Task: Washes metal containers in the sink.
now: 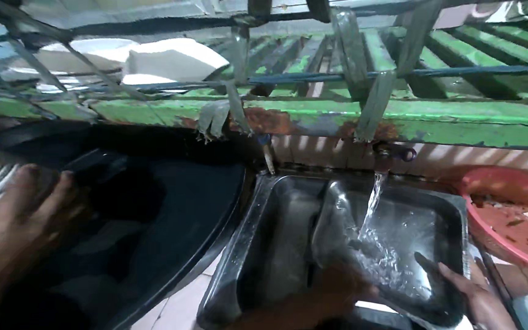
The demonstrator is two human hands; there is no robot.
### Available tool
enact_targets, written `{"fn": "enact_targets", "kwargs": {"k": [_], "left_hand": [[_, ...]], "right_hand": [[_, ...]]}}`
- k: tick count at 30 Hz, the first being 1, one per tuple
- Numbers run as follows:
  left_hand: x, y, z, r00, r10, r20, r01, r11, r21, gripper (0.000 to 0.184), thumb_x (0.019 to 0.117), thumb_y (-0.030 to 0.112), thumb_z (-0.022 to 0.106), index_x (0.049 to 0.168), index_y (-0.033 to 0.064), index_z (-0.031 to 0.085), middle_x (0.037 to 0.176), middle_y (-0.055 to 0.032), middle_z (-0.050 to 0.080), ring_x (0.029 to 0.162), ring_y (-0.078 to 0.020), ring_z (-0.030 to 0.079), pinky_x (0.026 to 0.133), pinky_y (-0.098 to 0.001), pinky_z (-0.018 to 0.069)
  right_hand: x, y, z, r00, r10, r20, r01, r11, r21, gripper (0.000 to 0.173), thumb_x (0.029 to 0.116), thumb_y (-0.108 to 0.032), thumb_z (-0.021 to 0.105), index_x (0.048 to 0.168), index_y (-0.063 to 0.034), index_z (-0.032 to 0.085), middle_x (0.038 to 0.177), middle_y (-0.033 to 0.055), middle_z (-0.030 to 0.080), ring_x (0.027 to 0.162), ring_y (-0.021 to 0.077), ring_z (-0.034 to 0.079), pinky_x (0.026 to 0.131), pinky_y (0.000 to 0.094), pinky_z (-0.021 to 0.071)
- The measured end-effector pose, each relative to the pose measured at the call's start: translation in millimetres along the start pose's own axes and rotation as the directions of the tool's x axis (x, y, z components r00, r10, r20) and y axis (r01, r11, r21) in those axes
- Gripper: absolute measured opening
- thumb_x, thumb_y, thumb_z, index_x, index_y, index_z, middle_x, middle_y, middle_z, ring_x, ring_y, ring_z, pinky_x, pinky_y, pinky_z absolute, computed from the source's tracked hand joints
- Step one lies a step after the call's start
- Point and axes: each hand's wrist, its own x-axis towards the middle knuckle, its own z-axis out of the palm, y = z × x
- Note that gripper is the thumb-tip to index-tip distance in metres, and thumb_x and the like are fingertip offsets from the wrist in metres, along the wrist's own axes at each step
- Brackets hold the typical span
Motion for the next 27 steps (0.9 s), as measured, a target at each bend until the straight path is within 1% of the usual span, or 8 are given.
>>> {"fn": "enact_targets", "kwargs": {"k": [3,5,9,14,21,23,25,27], "left_hand": [[-8,-60,-51,0.976,-0.155,0.152,0.135,0.982,0.134,0.054,0.1083,0.046,0.042,0.137,0.0056,0.064,0.148,-0.0152,0.057,0.149,-0.0351,0.038,0.123,-0.0683,0.0004],[7,-70,-60,0.963,-0.241,0.118,0.215,0.956,0.199,0.06,0.1082,0.043,0.042,0.148,-0.0018,0.05,0.163,-0.0182,0.036,0.158,-0.0334,0.017,0.125,-0.0606,-0.0085],[56,-39,-10,0.873,-0.414,-0.257,0.431,0.902,0.01,0.079,0.1013,0.062,0.043,0.151,0.0013,0.048,0.161,-0.0276,0.033,0.153,-0.0454,0.023,0.126,-0.0611,0.0148],[116,9,9,0.94,0.003,-0.342,0.016,0.999,0.051,0.064,0.1039,0.042,0.05,0.16,0.0126,0.038,0.168,-0.0032,0.031,0.158,-0.0213,0.019,0.125,-0.0617,0.0046],[126,-43,-64,0.819,-0.336,-0.466,0.403,0.914,0.05,0.062,0.0979,0.015,0.059,0.158,0.0119,0.042,0.163,-0.0092,0.039,0.151,-0.0313,0.035,0.118,-0.0616,0.0293],[118,-53,-80,0.828,-0.403,-0.39,0.426,0.904,-0.03,0.058,0.1025,0.008,0.051,0.159,0.0152,0.039,0.158,-0.0067,0.047,0.143,-0.0303,0.046,0.11,-0.0521,0.0452],[103,-59,-67,0.811,-0.489,-0.321,0.475,0.871,-0.127,0.066,0.104,0.008,0.047,0.164,0.0142,0.023,0.167,-0.0087,0.029,0.145,-0.0288,0.045,0.111,-0.046,0.0466],[85,-61,-33,0.817,-0.476,-0.325,0.473,0.876,-0.094,0.068,0.1028,0.007,0.045,0.164,0.0043,0.016,0.171,-0.0179,0.014,0.154,-0.0306,0.029,0.122,-0.0452,0.0334]], "right_hand": [[-4,1,-14,0.998,0.06,0.017,-0.058,0.996,-0.067,0.073,0.0946,0.004,0.051,0.16,-0.0057,0.02,0.134,0.0108,0.056,0.106,0.0031,0.063,0.088,0.0231,0.0558],[-14,1,-10,0.994,0.095,0.052,-0.09,0.991,-0.104,0.075,0.0926,0.002,0.052,0.16,-0.0028,0.02,0.129,0.0108,0.058,0.102,0.0022,0.064,0.087,0.0217,0.0552],[-25,9,12,0.98,0.143,0.135,-0.131,0.987,-0.09,0.077,0.0937,-0.003,0.054,0.161,-0.0034,0.017,0.145,0.0153,0.049,0.119,0.0069,0.058,0.098,0.0253,0.0511],[-31,11,15,0.979,0.142,0.147,-0.137,0.99,-0.045,0.08,0.0924,-0.002,0.051,0.162,-0.0064,0.013,0.148,0.0121,0.047,0.121,0.0067,0.056,0.099,0.0261,0.051],[-31,4,-22,0.998,0.011,0.058,-0.01,1.0,-0.01,0.078,0.0872,0.005,0.051,0.157,-0.0025,0.017,0.133,0.0076,0.054,0.111,0.0043,0.06,0.092,0.0248,0.0539],[-30,4,-25,0.994,-0.073,0.079,0.075,0.997,-0.021,0.09,0.0855,0.007,0.052,0.162,-0.0023,0.005,0.157,0.0151,0.036,0.13,0.0085,0.052,0.104,0.0266,0.0492],[-31,-1,-20,0.992,-0.102,0.081,0.106,0.993,-0.056,0.093,0.0875,0.007,0.053,0.163,-0.0026,-0.001,0.167,0.0192,0.02,0.14,0.009,0.044,0.11,0.0241,0.0443],[-28,0,-12,0.993,-0.118,0.03,0.118,0.992,-0.033,0.088,0.088,0.007,0.051,0.162,0.0007,0.003,0.158,0.0203,0.031,0.126,0.0019,0.054,0.099,0.0173,0.0487]]}}
